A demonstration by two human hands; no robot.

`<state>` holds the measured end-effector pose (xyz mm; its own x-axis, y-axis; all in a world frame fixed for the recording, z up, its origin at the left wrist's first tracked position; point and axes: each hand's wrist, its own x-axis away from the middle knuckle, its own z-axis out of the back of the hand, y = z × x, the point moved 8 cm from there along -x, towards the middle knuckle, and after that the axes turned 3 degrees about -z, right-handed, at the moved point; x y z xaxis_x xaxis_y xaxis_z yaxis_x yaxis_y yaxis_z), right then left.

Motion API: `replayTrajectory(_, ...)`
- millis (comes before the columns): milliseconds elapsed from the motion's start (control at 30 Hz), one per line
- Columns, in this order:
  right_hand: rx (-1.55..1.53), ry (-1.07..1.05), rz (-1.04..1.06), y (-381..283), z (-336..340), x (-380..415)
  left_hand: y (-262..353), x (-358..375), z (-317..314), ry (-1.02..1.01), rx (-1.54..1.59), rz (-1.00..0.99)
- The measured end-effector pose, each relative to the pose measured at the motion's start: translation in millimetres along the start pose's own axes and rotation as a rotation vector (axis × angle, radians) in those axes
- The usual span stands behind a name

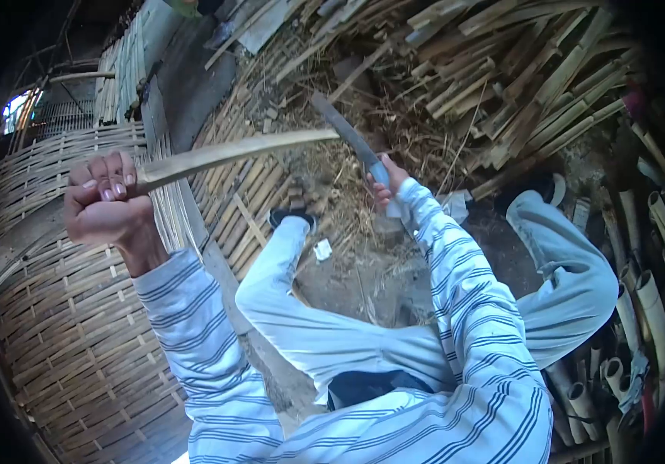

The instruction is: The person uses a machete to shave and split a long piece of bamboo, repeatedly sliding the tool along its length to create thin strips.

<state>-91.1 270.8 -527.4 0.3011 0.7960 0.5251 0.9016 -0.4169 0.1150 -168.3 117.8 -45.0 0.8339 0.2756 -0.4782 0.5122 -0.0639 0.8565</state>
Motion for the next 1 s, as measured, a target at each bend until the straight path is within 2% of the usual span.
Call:
replayTrajectory(67, 0.284, 0.359, 0.113, -16, 18, 4, -1, 1, -3, 0.015, -0.009, 0.018)
replayTrajectory(133, 1.215, 0.687, 0.84, -69, -14, 11, -2, -3, -2, 0.026, 0.017, -0.01)
replayTrajectory(167, 1.224, 0.596, 0.935, -57, -70, 51, -2, -4, 0, 0.039, -0.007, -0.001)
replayTrajectory(200, 1.272, 0.731, 1.026, -58, -89, 61, -4, -5, 1, 0.048, -0.029, 0.008)
replayTrajectory(267, 1.279, 0.698, 1.296, -42, -154, 109, -5, -3, 4, 0.092, -0.026, 0.018)
replayTrajectory(367, 1.218, 0.676, 1.334, -28, -150, 111, -4, -1, 5, 0.101, 0.019, 0.023)
replayTrajectory(400, 1.394, 0.802, 1.067, -26, -125, 87, -4, -2, 3, 0.068, 0.0, 0.023)
replayTrajectory(467, 1.672, 1.021, 0.489, -24, -26, 32, -5, -4, 2, -0.005, -0.032, 0.016)
replayTrajectory(533, 2.01, 0.914, 0.359, -62, 32, -16, 0, 3, 14, 0.061, -0.018, 0.037)
replayTrajectory(567, 2.041, 1.008, 0.38, -73, 92, -42, -1, 4, 16, 0.074, -0.003, 0.024)
replayTrajectory(633, 2.102, 0.913, 0.518, -49, 50, -2, -1, 1, 16, 0.078, 0.002, 0.015)
replayTrajectory(667, 2.063, 0.895, 0.663, -46, 33, 0, -4, -4, 10, 0.074, 0.022, -0.015)
replayTrajectory(733, 2.041, 0.869, 1.138, -33, -28, 32, -2, 1, 8, 0.09, 0.008, -0.016)
replayTrajectory(833, 1.398, 0.809, 0.92, -40, -83, 68, -1, 2, 8, 0.087, -0.02, -0.021)
replayTrajectory(933, 1.638, 0.853, 0.717, -32, -76, 56, 0, 5, 17, 0.078, -0.023, -0.011)
replayTrajectory(967, 1.621, 0.83, 0.384, -28, -41, 30, 3, 6, 17, 0.088, -0.045, -0.007)
replayTrajectory(1000, 1.712, 0.84, 0.505, -37, -6, -1, 5, 5, 15, 0.092, -0.055, -0.013)
